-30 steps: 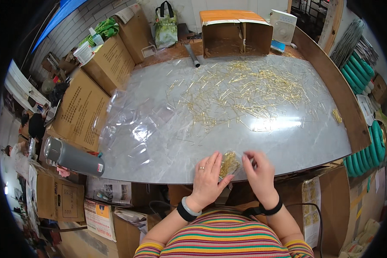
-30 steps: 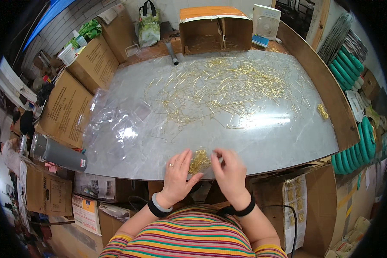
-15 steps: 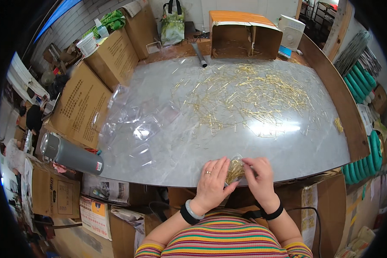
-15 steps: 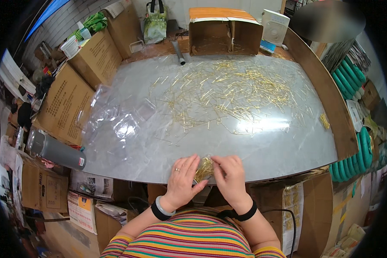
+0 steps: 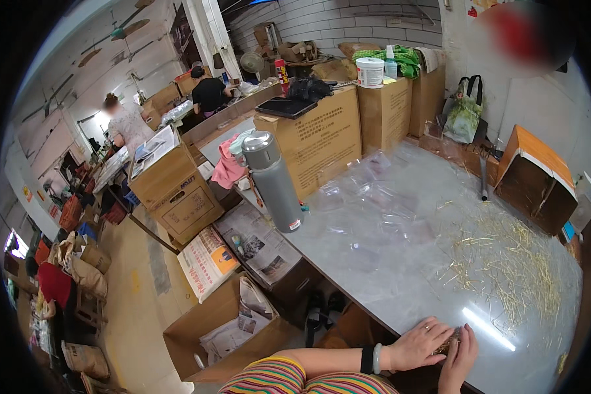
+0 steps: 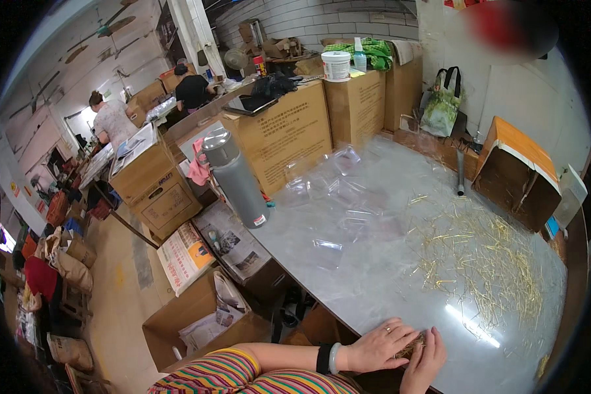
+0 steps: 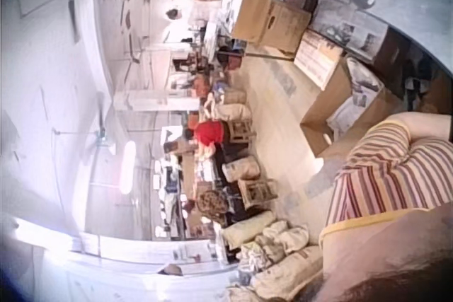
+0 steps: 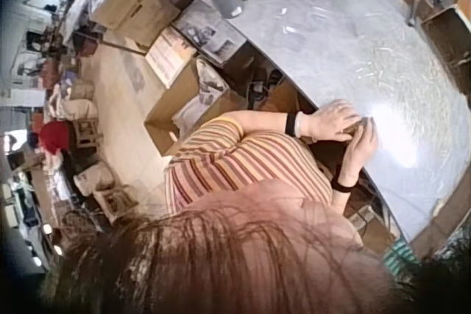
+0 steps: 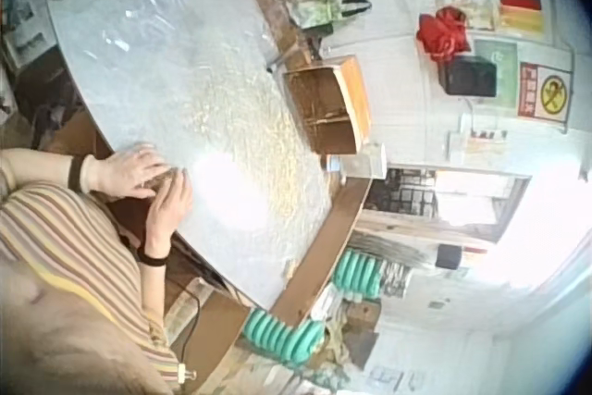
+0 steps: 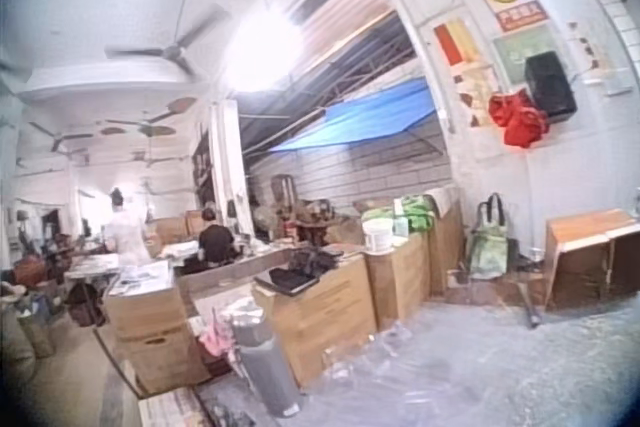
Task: Sorting small gold-colored metal pins and placing them into plastic bags.
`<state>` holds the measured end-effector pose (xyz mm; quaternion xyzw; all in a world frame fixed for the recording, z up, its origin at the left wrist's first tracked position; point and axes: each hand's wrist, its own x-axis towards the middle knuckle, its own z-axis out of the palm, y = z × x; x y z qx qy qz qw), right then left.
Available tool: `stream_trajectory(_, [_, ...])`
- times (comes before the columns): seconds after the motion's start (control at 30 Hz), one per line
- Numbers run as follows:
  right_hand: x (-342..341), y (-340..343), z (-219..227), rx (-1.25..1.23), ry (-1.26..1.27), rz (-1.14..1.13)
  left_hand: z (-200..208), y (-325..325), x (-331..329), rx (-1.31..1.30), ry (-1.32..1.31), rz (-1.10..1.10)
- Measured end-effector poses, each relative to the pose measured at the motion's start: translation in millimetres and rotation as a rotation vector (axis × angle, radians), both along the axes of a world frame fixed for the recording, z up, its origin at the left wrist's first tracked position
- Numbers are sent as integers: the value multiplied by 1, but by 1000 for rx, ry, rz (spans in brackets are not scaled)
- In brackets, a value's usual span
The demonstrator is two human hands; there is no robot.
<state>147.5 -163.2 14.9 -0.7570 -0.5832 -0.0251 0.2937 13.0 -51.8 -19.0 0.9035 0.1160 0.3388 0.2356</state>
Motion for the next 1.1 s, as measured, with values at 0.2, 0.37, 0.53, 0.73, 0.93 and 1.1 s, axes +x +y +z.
stream_trajectory(0.2, [6, 6, -15, 19, 201, -75, 8, 5, 5, -40, 30, -40])
stream_trajectory(0.37, [17, 3, -9, -59, 298, -7, 16, 22, -3, -51, 16, -55])
stream_trajectory(0.53, [7, 0, 10, 39, 422, 82, 20, 21, -5, 0, 16, -52])
stream_trajectory(0.73, [11, -10, 4, -48, 116, 153, 14, 23, -8, 81, 79, -121])
stream_trajectory(0.93, [-6, -7, 17, -84, -57, 82, 21, 33, -16, -209, 17, -290])
stream_trajectory(1.1, [-10, -3, 2, -33, -85, 84, 25, 39, -20, -528, -25, -404])
